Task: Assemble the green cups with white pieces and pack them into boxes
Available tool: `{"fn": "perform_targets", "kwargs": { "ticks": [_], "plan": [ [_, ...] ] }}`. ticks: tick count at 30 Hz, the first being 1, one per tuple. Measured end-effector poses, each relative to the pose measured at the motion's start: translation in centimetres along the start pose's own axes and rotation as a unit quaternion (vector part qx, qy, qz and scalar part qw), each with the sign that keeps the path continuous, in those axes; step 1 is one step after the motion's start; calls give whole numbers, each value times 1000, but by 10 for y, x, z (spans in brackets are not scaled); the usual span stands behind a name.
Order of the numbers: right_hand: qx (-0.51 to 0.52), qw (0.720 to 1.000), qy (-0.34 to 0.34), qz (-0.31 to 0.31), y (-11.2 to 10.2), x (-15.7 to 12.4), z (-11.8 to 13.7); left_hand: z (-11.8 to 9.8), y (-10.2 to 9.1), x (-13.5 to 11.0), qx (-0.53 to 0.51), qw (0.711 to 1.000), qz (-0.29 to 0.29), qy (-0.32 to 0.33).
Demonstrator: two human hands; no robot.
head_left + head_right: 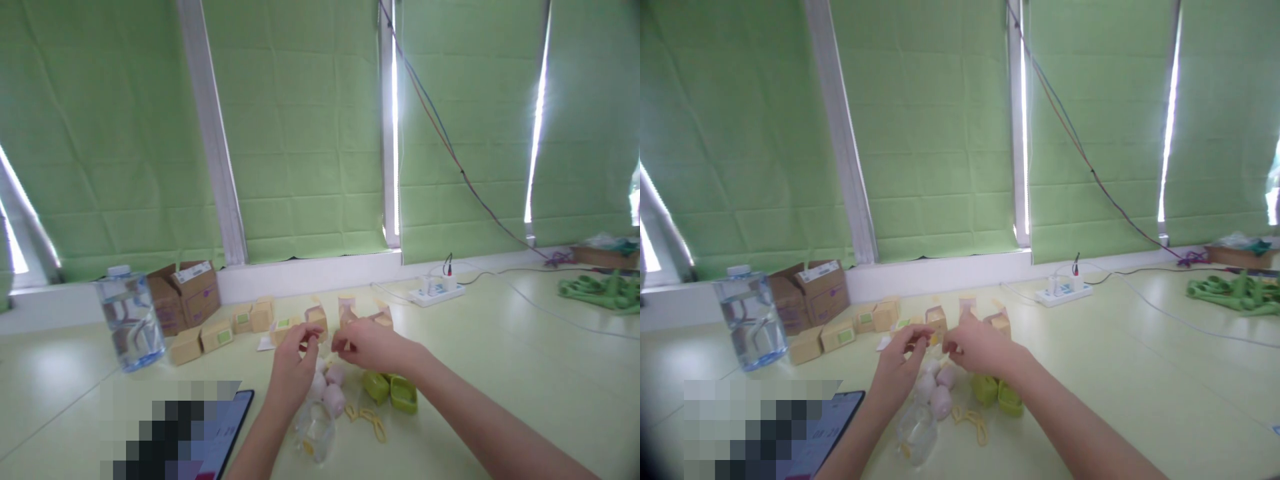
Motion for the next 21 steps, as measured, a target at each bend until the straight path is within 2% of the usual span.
{"fn": "perform_targets", "kwargs": {
  "ticks": [2,6,13,21],
  "plan": [
    [-5,999,-4,36,13,6,5,0,-1,0,3,1000,1,1],
    [-7,999,22,31,29,18,2,0,-2,1,-5,1000,3,-7],
    [72,991,65,89,50,33,-11,-1,-4,1,-22,999,-7,-22],
    [112,992,40,46,61,41,-9,-2,-5,-2,-7,1000,-10,-15]
  ]
}}
Point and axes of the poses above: each hand's wrist, its own x-axis towards the middle knuckle, its own y-axis out of the palm, z = x × y, the point moved 5 cm from there along x, towards the middle knuckle, and after that the axes turned 2 degrees about -y, right-handed, at the moved point
